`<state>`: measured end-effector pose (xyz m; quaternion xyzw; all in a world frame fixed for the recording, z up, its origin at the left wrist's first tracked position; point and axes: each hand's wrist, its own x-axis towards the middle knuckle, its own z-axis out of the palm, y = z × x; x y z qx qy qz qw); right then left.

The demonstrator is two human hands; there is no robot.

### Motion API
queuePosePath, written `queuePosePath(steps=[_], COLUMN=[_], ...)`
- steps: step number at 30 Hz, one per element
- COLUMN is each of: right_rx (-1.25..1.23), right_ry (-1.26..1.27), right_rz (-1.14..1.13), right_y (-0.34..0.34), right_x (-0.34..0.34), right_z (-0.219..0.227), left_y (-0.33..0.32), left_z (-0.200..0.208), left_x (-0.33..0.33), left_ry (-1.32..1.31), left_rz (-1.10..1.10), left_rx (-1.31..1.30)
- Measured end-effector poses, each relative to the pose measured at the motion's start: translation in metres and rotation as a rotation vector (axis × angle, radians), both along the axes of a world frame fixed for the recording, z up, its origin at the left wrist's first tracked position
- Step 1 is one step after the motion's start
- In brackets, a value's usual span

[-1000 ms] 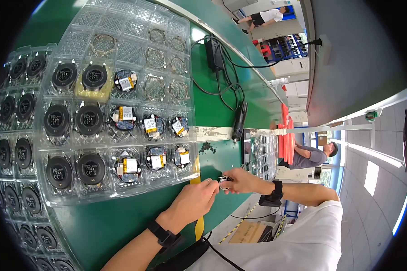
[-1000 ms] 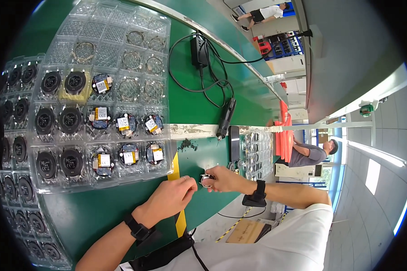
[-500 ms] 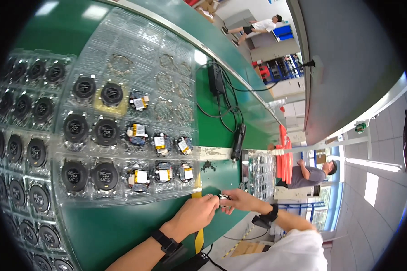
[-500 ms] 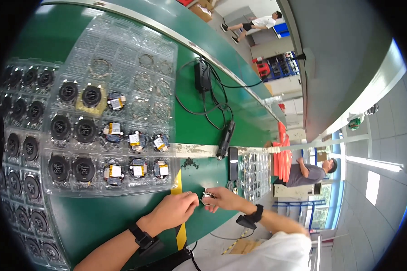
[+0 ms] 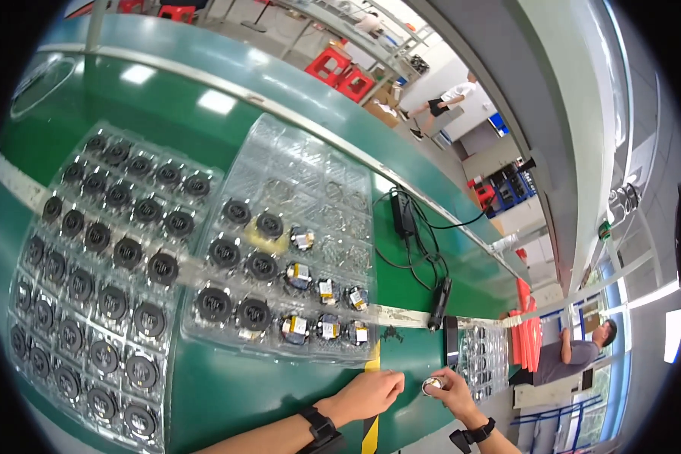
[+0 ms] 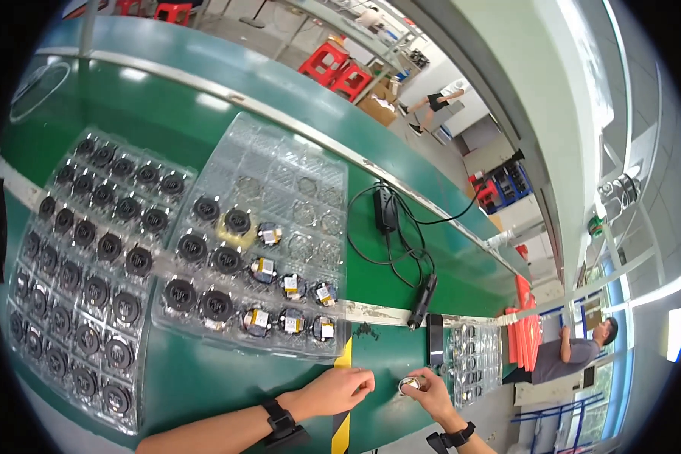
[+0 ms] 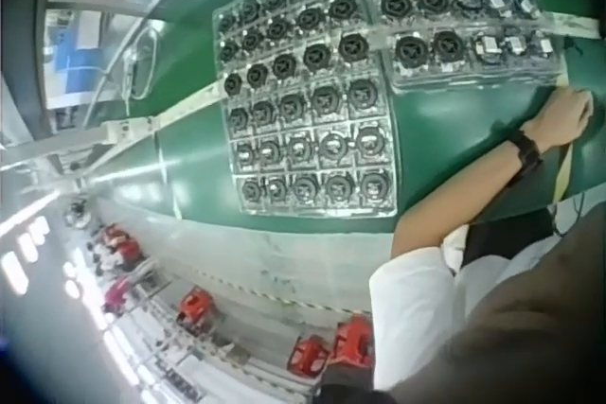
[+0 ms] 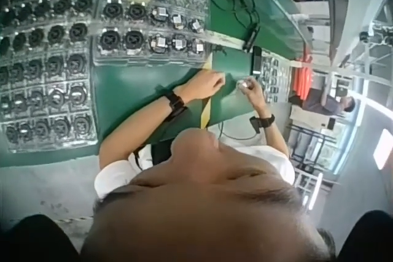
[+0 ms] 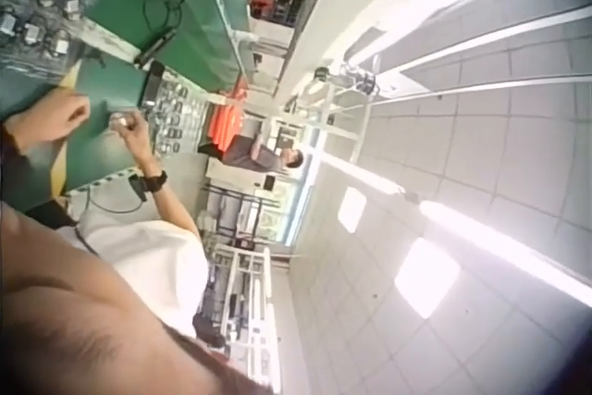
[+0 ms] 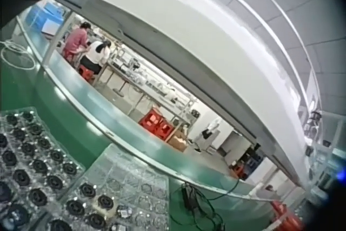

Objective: Assemble small electronic components by placing them into housings and securing them with an electric screwdriver.

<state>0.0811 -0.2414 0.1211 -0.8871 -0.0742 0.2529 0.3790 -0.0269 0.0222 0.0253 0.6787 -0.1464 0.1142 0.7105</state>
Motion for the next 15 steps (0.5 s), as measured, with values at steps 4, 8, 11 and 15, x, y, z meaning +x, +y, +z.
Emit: queuePosePath(steps=[4,8,11,15], right_rx=[0.023,0.029,-0.005,-0.380], right_ry=[0.087,0.100,-0.030,0.137], right_rz=[0.030,0.004,-0.035,0.126], right_y=[0.024,0.033,0.041,0.034], right_x=[-0.009,-0.012,-0.015,-0.010], right_z=[0.005,0.004,0.010,0.016], left_y=[0.008,0.007,0.008,0.003], left_z=[0.002,0.002,0.002,-0.003], left_x=[0.003,0.005,0.004,0.005], left_ry=[0.014,0.002,0.009,-0.020], left_rz=[-0.018,-0.032,-0.042,0.005], left_rx=[0.055,0.018,0.026,0.025])
